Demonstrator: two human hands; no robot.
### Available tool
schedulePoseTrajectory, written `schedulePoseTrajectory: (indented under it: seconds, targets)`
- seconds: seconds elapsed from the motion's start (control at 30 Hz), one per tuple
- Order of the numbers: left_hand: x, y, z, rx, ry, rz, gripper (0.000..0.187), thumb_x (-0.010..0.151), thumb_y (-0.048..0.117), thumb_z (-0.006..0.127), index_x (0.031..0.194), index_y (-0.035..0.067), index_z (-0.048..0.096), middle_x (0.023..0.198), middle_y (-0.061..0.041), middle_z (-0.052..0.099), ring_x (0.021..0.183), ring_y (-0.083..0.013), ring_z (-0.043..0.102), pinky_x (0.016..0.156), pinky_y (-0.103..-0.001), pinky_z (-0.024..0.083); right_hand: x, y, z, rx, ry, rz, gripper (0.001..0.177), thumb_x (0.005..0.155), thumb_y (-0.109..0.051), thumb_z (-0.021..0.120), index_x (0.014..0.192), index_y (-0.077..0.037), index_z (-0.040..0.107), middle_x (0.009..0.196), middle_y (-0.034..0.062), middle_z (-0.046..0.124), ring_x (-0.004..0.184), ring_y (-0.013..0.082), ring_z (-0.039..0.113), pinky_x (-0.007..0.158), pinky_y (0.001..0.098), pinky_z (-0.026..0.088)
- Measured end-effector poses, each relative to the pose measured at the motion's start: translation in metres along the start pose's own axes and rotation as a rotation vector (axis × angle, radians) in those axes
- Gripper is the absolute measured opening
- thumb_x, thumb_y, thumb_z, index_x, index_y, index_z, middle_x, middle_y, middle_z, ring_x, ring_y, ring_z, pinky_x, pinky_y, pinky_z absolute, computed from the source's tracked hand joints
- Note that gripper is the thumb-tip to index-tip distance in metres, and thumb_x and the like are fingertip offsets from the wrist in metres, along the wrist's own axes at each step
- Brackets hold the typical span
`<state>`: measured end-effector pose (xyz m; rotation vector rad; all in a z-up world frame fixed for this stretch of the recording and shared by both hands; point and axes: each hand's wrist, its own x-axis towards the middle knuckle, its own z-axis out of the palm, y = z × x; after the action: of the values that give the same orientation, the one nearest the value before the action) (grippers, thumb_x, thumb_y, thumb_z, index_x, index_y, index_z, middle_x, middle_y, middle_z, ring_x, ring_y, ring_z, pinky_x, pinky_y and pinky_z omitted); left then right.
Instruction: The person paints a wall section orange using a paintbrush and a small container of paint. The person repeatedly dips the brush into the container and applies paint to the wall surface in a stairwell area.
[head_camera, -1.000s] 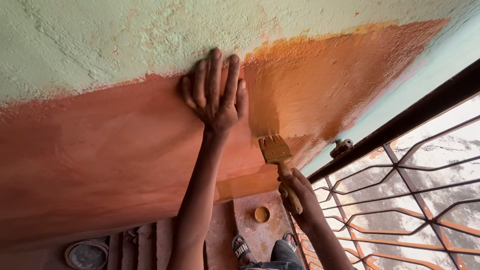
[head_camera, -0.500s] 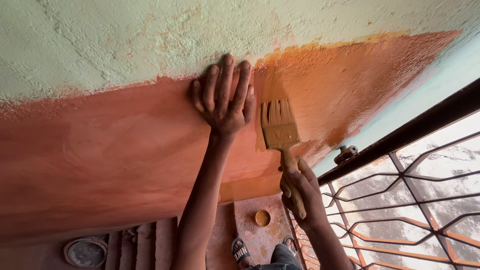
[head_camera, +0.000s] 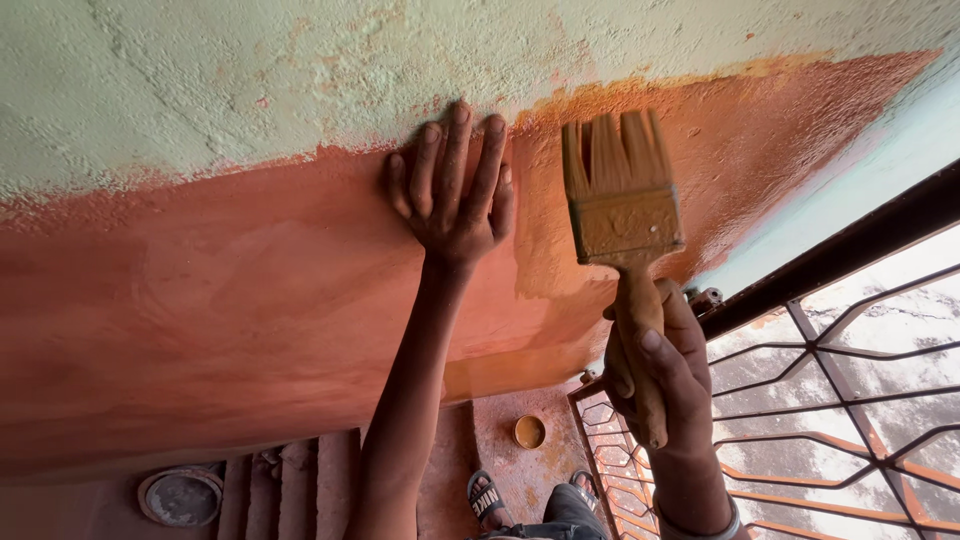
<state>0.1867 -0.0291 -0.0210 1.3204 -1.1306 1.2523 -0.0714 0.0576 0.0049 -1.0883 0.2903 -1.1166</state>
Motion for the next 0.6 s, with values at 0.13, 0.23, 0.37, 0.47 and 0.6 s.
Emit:
schedulePoseTrajectory:
  seconds: [0.13, 0.23, 0.37, 0.47, 0.6]
  targets:
    - [-0.002, 0.000, -0.003, 0.019, -0.040, 0.004, 0.039, 0.113, 0.036, 0.048, 0.145, 0.024, 0.066, 0.154, -0.001, 0.053, 0.149, -0.0212, 0.037, 0.128, -0.048, 0.017, 0.015, 0.017, -0.001, -0.036, 0.042, 0.109, 0.031, 0.102, -0.024, 0.060, 0.122, -0.001, 0.052, 0.073, 0.0027, 0.051, 0.056, 0.0069, 0.048, 0.044, 0.0193, 0.039]
    - [0.001, 0.001, -0.004, 0.014, -0.037, -0.002, 0.039, 0.113, 0.036, 0.048, 0.145, 0.024, 0.065, 0.155, 0.000, 0.054, 0.149, -0.0215, 0.037, 0.129, -0.048, 0.017, 0.001, 0.052, -0.014, -0.006, 0.166, 0.296, 0.031, 0.098, -0.024, 0.059, 0.120, -0.003, 0.053, 0.069, 0.0009, 0.050, 0.051, 0.0059, 0.046, 0.038, 0.0188, 0.036]
    - [-0.002, 0.003, -0.006, 0.015, -0.046, -0.007, 0.038, 0.113, 0.036, 0.049, 0.146, 0.024, 0.064, 0.155, -0.001, 0.053, 0.149, -0.0224, 0.037, 0.129, -0.049, 0.017, -0.048, 0.091, -0.034, -0.020, 0.415, 0.602, 0.029, 0.097, -0.026, 0.056, 0.116, -0.005, 0.058, 0.067, 0.0022, 0.051, 0.048, 0.0068, 0.044, 0.037, 0.0197, 0.033]
    - [-0.003, 0.003, -0.004, 0.017, -0.034, -0.011, 0.039, 0.113, 0.036, 0.048, 0.146, 0.024, 0.064, 0.154, -0.001, 0.054, 0.149, -0.0221, 0.038, 0.129, -0.048, 0.016, -0.053, 0.098, -0.043, -0.002, 0.516, 0.732, 0.027, 0.098, -0.029, 0.057, 0.112, -0.006, 0.056, 0.068, 0.0032, 0.052, 0.045, 0.0085, 0.041, 0.036, 0.0210, 0.031]
    - [-0.005, 0.001, -0.002, 0.025, -0.038, -0.002, 0.039, 0.114, 0.037, 0.046, 0.145, 0.024, 0.065, 0.155, -0.002, 0.053, 0.149, -0.0221, 0.038, 0.129, -0.048, 0.016, -0.031, 0.069, -0.039, -0.072, 0.342, 0.519, 0.027, 0.100, -0.027, 0.057, 0.114, -0.004, 0.057, 0.068, 0.0030, 0.050, 0.046, 0.0069, 0.042, 0.037, 0.0203, 0.032]
